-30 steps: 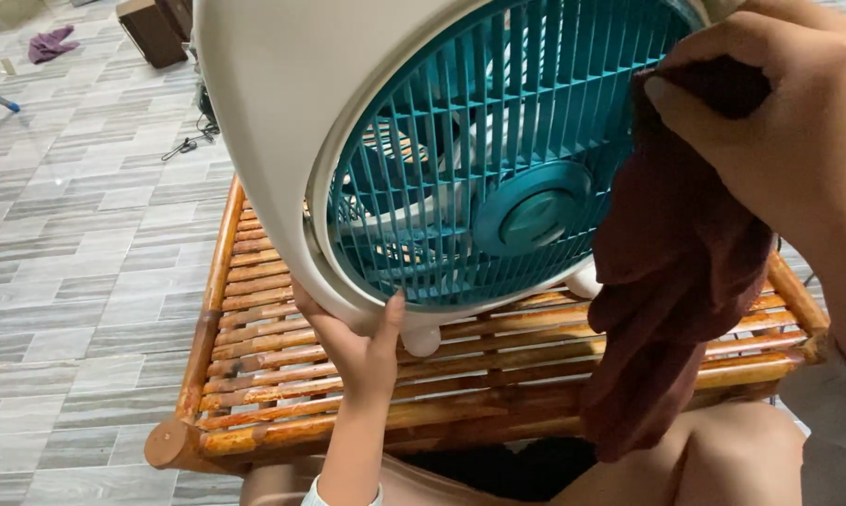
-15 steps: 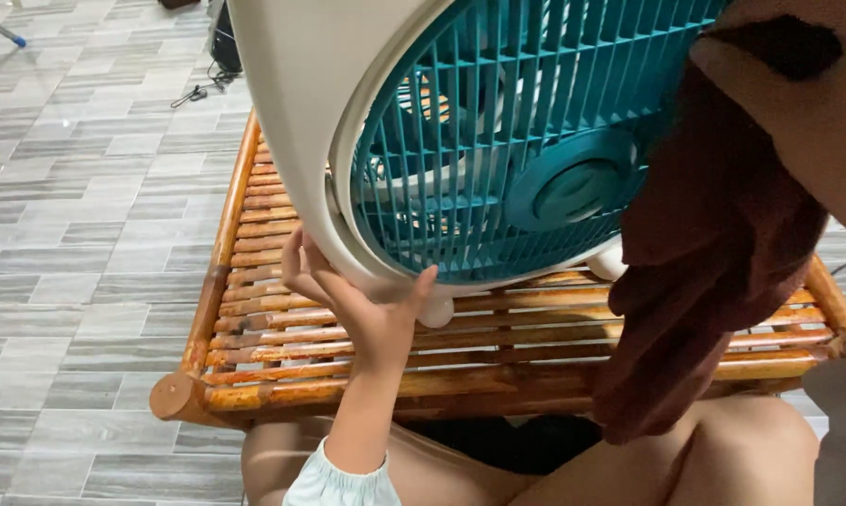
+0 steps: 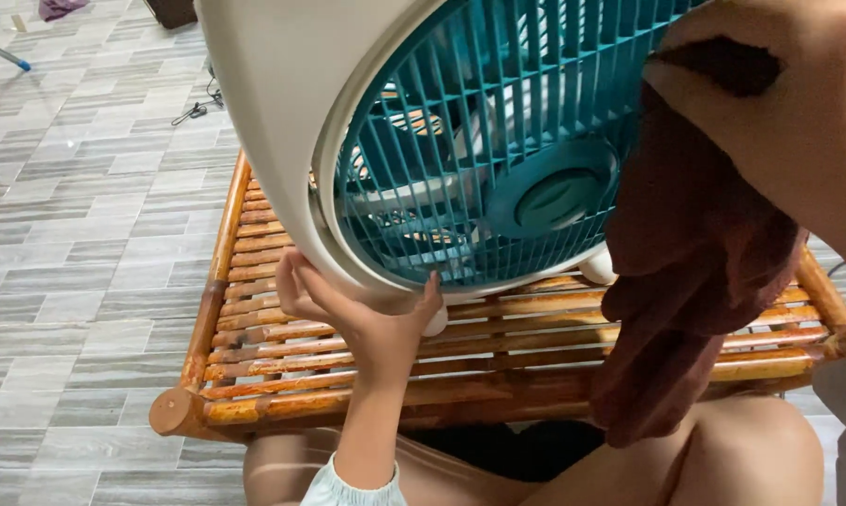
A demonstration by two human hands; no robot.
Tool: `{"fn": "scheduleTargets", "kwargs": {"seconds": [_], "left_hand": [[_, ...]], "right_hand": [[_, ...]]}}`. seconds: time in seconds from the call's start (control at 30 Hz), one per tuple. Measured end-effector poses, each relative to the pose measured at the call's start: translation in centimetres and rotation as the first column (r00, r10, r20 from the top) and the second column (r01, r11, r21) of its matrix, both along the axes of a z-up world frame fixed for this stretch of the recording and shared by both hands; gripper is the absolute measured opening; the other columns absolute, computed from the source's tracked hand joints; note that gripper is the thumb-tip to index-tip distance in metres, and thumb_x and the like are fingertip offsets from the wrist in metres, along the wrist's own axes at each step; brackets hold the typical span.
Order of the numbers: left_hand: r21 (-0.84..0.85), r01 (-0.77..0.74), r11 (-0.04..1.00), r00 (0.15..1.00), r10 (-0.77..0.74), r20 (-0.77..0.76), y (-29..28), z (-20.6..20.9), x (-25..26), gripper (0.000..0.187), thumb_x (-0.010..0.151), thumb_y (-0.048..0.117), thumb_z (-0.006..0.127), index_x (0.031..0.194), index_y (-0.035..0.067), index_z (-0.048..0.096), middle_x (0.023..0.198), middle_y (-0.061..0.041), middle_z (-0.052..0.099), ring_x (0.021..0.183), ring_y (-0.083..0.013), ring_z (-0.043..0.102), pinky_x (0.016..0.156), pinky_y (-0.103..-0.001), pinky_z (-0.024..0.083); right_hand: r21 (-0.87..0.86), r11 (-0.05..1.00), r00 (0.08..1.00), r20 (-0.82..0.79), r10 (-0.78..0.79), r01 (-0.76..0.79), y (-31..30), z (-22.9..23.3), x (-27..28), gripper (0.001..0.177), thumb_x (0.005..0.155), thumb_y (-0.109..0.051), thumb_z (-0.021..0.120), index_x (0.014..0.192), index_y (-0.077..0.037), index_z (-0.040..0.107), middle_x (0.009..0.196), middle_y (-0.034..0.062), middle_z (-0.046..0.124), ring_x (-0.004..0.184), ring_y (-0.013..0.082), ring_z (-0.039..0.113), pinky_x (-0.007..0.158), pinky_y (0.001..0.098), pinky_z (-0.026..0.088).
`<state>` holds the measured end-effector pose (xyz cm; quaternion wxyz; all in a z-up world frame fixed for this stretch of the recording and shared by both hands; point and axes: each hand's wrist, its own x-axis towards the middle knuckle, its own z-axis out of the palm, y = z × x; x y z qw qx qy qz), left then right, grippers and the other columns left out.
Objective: Cleaning the front grill of an electric fan using a cloth
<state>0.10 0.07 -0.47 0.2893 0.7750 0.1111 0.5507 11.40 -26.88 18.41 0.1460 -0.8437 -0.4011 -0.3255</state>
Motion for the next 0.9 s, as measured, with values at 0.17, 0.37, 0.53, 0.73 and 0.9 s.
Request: {"fn": "scheduleTargets", "kwargs": {"seconds": [0.17,0.37,0.53,0.73,0.9], "left_hand": [[0.089,-0.028,0.996,0.999,0.026,0.028,0.1,-0.3,0.0,0.136,0.079,0.043,0.094,0.165,0.020,-0.008,0.162,-0.019,0.002,0.156,-0.0472,0.009,0.133,-0.066,0.032],[-0.020,0.143,0.990,0.987,-0.141,0.075,0.4,-1.5,0.2,0.124,0.079,0.030,0.089,0.163,0.015,0.000,0.162,-0.021,0.024,0.150,-0.0452,0.039,0.124,-0.056,0.044],[-0.014,0.130,0.991,0.988,-0.129,0.083,0.4,-1.9,0.1,0.122,0.082,0.029,0.086,0.165,0.015,-0.002,0.166,-0.022,0.018,0.154,-0.0466,0.034,0.126,-0.058,0.040],[-0.024,0.131,0.991,0.989,-0.129,0.069,0.2,-1.5,0.2,0.127,0.075,0.023,0.089,0.163,0.014,-0.001,0.161,-0.021,0.020,0.151,-0.0459,0.033,0.125,-0.058,0.038],[-0.049,0.130,0.990,0.990,-0.126,0.066,0.1,-1.4,0.4,0.122,0.079,0.027,0.084,0.163,0.016,-0.003,0.162,-0.021,0.016,0.152,-0.0466,0.029,0.123,-0.061,0.036]], "right_hand": [[0.050,0.999,0.998,-0.066,-0.001,0.004,0.4,0.1,-0.5,0.014,0.116,0.013,0.081,0.129,0.014,0.078,0.113,0.0268,0.075,0.078,0.0294,0.068,0.073,0.0364,0.058],[0.125,0.992,0.999,0.003,0.036,-0.036,-0.4,-1.3,0.9,0.018,0.131,0.014,0.076,0.148,0.019,0.074,0.127,0.0400,0.075,0.095,0.0428,0.075,0.076,0.0416,0.064],[-0.031,0.999,0.986,0.167,0.019,-0.014,0.1,-0.1,-0.7,0.012,0.113,0.011,0.091,0.121,0.011,0.082,0.119,0.0229,0.077,0.086,0.0288,0.068,0.081,0.0369,0.056],[0.008,1.000,0.981,0.192,0.015,-0.017,-0.5,-0.1,0.0,0.014,0.113,0.009,0.094,0.121,0.010,0.083,0.118,0.0203,0.076,0.082,0.0274,0.064,0.080,0.0364,0.055],[0.040,0.999,0.952,0.305,0.003,-0.016,-0.1,-0.6,0.9,0.019,0.116,0.003,0.101,0.119,0.006,0.083,0.113,0.0202,0.074,0.083,0.0333,0.059,0.081,0.0412,0.050]]}}
